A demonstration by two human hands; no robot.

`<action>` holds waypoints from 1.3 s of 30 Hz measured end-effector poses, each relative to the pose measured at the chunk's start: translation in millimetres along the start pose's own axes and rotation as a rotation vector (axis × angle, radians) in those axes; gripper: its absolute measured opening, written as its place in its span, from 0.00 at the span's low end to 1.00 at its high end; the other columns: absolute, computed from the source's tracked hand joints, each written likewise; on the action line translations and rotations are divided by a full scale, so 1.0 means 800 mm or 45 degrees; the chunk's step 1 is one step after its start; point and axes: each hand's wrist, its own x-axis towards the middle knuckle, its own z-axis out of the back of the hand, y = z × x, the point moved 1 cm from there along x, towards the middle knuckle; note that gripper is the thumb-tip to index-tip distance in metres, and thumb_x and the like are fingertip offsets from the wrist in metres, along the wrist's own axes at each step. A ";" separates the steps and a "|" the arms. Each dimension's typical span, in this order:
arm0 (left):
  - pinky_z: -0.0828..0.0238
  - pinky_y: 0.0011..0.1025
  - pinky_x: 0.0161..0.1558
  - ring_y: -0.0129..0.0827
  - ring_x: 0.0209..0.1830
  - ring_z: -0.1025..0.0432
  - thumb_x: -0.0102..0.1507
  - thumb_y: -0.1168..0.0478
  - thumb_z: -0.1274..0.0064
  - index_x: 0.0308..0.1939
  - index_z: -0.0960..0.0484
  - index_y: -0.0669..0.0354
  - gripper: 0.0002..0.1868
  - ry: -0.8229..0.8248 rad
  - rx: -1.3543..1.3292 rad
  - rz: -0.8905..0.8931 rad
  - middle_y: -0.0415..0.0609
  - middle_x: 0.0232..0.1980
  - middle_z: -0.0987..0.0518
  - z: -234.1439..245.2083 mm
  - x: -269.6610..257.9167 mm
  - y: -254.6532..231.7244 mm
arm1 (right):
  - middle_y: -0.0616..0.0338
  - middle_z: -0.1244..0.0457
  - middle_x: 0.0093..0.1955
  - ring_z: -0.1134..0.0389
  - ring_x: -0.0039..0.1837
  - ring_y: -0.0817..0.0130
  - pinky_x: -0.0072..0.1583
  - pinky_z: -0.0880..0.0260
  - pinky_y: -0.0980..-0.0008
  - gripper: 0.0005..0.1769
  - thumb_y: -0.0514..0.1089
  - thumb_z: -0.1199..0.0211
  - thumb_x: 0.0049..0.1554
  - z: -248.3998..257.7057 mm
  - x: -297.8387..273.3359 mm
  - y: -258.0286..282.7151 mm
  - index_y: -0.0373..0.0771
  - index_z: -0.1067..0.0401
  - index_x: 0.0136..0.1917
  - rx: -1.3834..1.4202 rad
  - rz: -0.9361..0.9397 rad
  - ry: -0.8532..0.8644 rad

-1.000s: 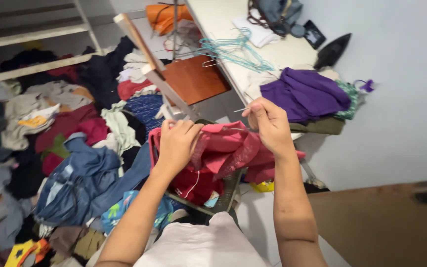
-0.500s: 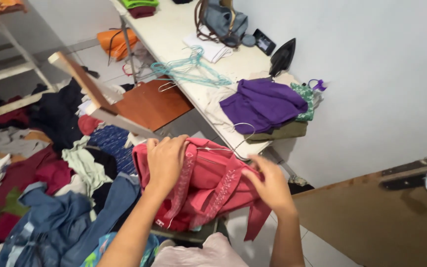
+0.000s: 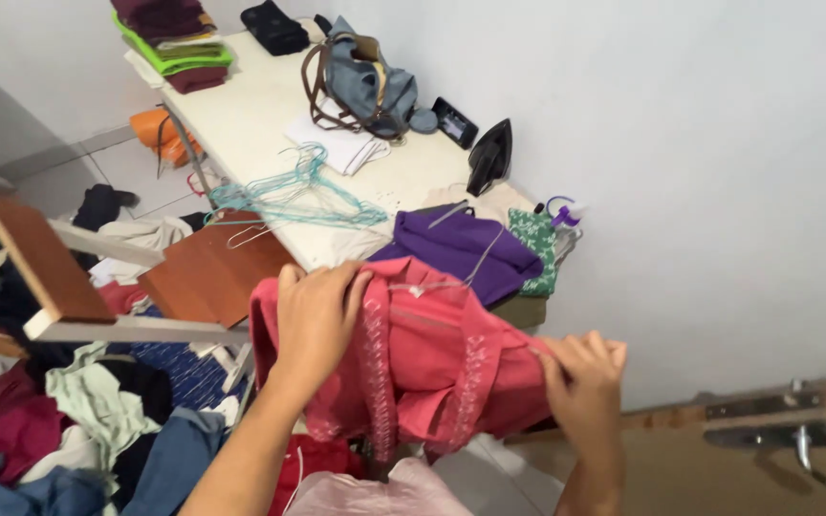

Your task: Sort laundry and place individual garments onto hangers.

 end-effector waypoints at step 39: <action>0.26 0.34 0.47 0.43 0.43 0.24 0.57 0.62 0.38 0.44 0.23 0.65 0.15 0.116 -0.467 0.799 0.56 0.44 0.21 -0.534 -0.046 0.146 | 0.50 0.35 0.55 0.37 0.58 0.55 0.63 0.36 0.58 0.12 0.44 0.35 0.62 -0.364 0.200 -0.269 0.38 0.24 0.57 0.397 -0.024 0.281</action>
